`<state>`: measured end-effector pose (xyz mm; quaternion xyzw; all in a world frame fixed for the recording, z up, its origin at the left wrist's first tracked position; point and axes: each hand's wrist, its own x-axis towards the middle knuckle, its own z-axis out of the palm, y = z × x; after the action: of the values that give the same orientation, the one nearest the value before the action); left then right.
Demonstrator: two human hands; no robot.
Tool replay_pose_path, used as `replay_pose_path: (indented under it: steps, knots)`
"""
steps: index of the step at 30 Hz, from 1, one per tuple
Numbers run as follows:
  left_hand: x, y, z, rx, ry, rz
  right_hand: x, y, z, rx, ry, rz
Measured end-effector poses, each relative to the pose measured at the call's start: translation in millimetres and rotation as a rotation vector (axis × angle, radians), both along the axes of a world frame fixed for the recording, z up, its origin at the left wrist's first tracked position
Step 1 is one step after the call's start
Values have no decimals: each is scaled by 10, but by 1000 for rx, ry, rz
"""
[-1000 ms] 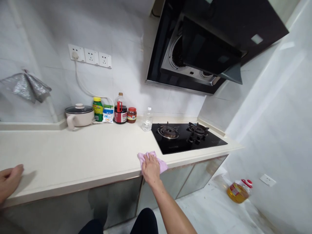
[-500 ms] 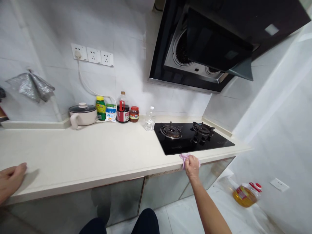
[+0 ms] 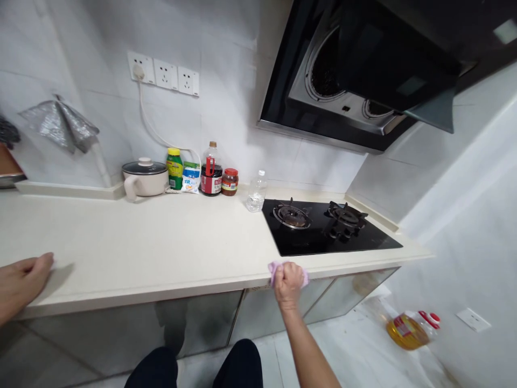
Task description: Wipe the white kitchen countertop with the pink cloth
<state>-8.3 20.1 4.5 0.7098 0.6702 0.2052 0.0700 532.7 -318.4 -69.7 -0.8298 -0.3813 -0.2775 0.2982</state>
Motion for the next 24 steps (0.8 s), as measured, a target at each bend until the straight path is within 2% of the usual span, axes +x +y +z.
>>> replay_pose_path:
  steps: [3, 5, 9, 11, 15, 17, 20, 24]
  knots:
    - [108, -88, 100, -60, 144, 85, -538, 300, 34, 20, -53, 76]
    - [169, -117, 138, -93, 168, 119, -828, 445, 68, 35, -51, 143]
    - [202, -137, 124, -129, 146, 144, -1155, 570, 144, 104, 125, 323]
    - [187, -151, 102, -108, 113, 124, -1172, 581, 208, 232, 338, 410]
    - [156, -169, 73, -46, 36, 90, -1004, 574, 448, 765, 1022, 630]
    - [148, -164, 54, -25, 10, 90, -905, 544, 598, 935, 1313, 784]
    - [141, -148, 16, -7, -11, 95, -807, 466, 781, 966, 1548, 962]
    - [140, -139, -15, 26, -20, 83, -697, 388, 921, 1007, 1709, 1125]
